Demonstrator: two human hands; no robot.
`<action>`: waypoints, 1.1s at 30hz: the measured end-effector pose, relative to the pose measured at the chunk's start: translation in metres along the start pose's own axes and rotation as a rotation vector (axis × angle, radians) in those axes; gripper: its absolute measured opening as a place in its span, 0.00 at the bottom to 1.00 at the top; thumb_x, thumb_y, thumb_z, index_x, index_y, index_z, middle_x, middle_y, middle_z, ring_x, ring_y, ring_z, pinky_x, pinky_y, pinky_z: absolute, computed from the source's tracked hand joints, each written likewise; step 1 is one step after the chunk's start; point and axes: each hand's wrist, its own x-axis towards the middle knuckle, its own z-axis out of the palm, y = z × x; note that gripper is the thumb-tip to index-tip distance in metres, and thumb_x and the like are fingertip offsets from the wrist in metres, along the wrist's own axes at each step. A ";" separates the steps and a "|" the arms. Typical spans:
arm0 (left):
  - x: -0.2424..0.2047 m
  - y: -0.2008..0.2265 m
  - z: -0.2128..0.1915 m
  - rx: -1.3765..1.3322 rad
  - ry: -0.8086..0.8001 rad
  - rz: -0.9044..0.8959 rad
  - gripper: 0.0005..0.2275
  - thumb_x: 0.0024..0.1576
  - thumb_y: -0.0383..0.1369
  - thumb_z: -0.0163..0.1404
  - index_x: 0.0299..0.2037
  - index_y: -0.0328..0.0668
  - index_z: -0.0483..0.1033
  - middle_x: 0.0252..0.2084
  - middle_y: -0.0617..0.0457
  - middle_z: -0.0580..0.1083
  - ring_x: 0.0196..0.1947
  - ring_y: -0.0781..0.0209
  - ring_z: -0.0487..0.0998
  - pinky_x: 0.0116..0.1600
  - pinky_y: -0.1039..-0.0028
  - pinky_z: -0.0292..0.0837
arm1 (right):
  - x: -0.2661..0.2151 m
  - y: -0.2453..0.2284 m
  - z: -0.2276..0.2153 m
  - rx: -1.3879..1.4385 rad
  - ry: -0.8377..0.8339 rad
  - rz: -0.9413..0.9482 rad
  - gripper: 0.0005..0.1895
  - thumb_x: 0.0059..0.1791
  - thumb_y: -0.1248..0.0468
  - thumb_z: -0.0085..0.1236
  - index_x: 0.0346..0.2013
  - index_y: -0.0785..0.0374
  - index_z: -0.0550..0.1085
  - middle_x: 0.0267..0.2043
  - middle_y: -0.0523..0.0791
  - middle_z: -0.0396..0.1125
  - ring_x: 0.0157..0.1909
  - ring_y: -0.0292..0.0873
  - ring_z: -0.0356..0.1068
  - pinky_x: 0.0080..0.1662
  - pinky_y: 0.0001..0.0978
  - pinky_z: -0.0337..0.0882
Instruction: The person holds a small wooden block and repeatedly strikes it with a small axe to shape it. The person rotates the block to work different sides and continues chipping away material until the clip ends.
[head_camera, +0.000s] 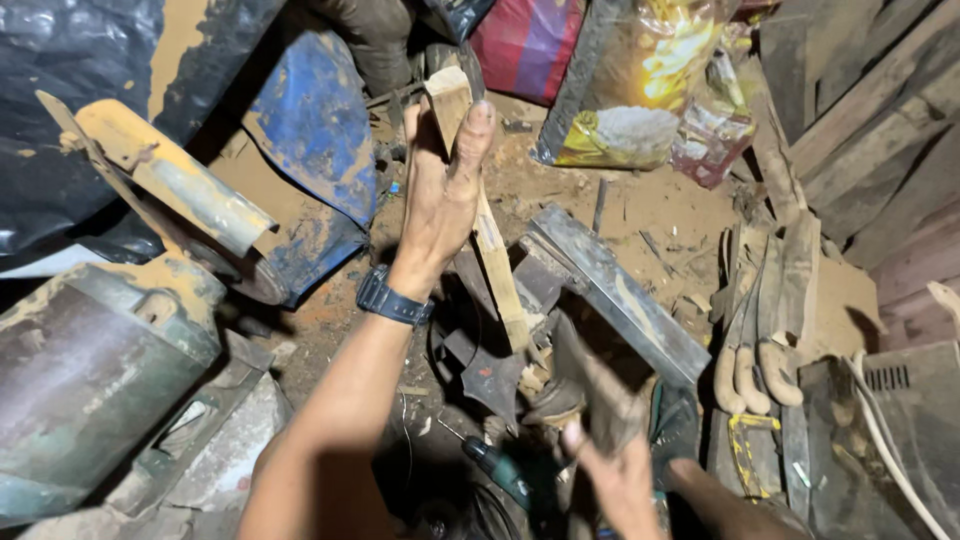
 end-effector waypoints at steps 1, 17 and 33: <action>-0.001 0.004 0.004 0.043 0.013 0.008 0.35 0.63 0.64 0.42 0.55 0.30 0.69 0.50 0.44 0.67 0.53 0.54 0.70 0.62 0.64 0.66 | 0.015 -0.032 -0.001 -0.170 0.020 0.179 0.36 0.48 0.66 0.62 0.69 0.67 0.62 0.60 0.53 0.66 0.56 0.51 0.62 0.55 0.43 0.65; -0.015 0.018 0.021 0.148 0.034 0.139 0.30 0.65 0.60 0.42 0.50 0.33 0.74 0.49 0.44 0.67 0.54 0.49 0.68 0.64 0.63 0.65 | 0.077 -0.195 0.045 -0.146 0.349 -0.103 0.32 0.45 0.66 0.62 0.62 0.71 0.62 0.57 0.47 0.67 0.58 0.40 0.69 0.58 0.31 0.69; -0.017 0.019 0.032 0.182 0.023 0.210 0.30 0.66 0.59 0.43 0.58 0.36 0.72 0.52 0.47 0.71 0.56 0.56 0.68 0.64 0.68 0.65 | 0.063 -0.189 0.027 -0.285 0.264 0.085 0.20 0.45 0.62 0.65 0.49 0.68 0.75 0.41 0.43 0.75 0.40 0.37 0.72 0.43 0.29 0.72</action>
